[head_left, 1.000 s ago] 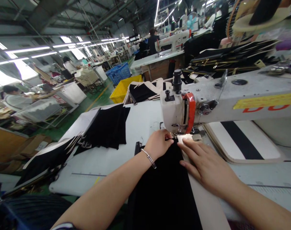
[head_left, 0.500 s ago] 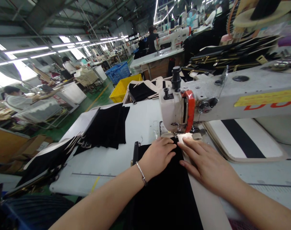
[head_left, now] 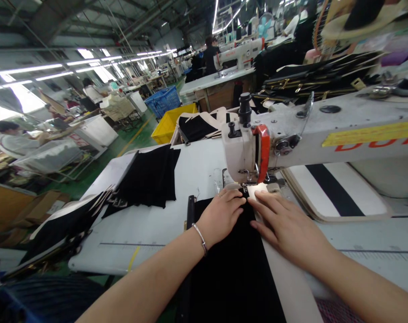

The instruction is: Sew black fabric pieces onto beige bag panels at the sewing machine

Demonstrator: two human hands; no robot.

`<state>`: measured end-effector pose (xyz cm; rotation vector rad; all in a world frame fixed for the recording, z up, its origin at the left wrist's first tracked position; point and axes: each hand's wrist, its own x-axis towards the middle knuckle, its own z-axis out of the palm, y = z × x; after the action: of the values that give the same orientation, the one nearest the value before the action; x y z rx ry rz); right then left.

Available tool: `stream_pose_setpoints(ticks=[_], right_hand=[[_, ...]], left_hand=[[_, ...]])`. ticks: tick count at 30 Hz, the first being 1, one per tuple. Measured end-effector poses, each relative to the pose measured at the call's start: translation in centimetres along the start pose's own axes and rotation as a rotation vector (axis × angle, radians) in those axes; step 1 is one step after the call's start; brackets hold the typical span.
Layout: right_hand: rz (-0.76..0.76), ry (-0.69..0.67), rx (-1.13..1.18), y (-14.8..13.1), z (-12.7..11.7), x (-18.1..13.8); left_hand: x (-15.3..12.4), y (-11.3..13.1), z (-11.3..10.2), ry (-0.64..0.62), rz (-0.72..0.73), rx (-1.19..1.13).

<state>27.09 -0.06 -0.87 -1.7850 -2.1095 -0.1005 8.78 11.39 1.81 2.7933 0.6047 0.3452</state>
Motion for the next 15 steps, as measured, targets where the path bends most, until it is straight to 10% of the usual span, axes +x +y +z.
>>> stream_pose_setpoints(ticks=[8,15], right_hand=[[-0.235,0.107,-0.093,-4.1,-2.1,-8.7],[-0.438,0.142,-0.165,-5.1,-3.8,-11.3]], left_hand=[[-8.4,5.3,-3.1,-0.379,0.278,-0.108],[-11.7,7.0,-2.7,-0.310,0.288,-0.013]])
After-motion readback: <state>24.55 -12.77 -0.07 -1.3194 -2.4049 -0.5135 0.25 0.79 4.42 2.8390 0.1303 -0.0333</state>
